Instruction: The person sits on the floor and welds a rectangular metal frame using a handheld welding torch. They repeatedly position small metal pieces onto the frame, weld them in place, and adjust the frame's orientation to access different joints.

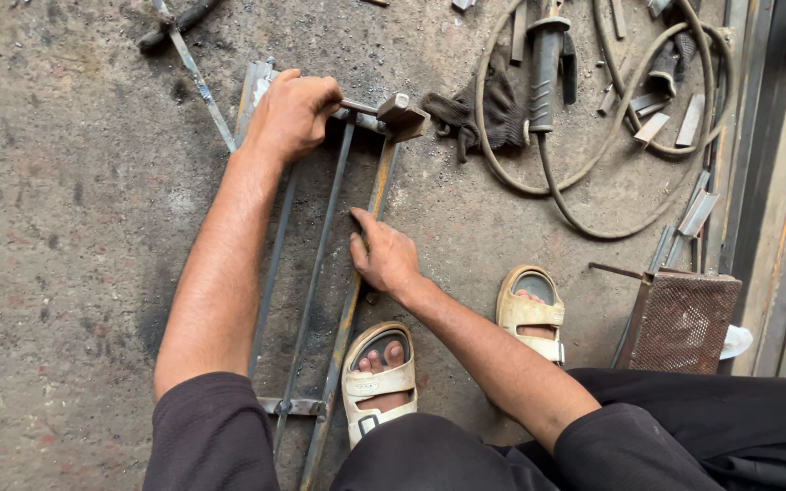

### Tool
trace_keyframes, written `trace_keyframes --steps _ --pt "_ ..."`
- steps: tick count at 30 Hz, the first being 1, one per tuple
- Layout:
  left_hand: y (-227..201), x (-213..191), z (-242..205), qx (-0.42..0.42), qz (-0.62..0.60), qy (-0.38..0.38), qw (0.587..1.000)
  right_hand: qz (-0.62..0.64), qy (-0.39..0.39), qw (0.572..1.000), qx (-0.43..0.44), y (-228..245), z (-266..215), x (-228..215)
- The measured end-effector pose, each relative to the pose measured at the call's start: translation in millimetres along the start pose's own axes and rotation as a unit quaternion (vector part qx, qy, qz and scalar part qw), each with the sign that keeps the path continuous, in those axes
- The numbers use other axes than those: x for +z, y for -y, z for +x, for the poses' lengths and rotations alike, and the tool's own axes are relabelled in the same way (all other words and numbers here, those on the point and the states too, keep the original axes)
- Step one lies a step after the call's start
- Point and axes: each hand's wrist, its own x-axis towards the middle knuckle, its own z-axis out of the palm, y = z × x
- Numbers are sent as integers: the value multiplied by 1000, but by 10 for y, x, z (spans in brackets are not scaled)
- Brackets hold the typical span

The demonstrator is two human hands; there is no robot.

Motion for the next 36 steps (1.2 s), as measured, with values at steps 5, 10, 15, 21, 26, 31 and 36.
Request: trace_keyframes --steps 5,10,15,21,26,31,36 --pt "-52 -9 29 -18 -6 -2 1000 7 -1 1000 -14 33 26 -53" --pt "-224 -211 -109 -25 17 -71 997 67 -80 993 61 51 -67 -229" --pt "-716 -450 -326 -152 -47 -172 972 309 -180 932 56 171 60 -503" --pt "-1721 153 -436 -132 -127 -173 968 629 -182 756 23 210 277 -659" --pt "-1957 302 -530 -107 -247 -131 954 693 -231 673 117 -150 215 -871" --pt "-1876 318 -660 -140 -29 -140 980 711 -282 622 170 -579 293 -1051" --pt "-1465 498 -1059 -125 308 -165 929 670 -291 659 181 -824 303 -1040"
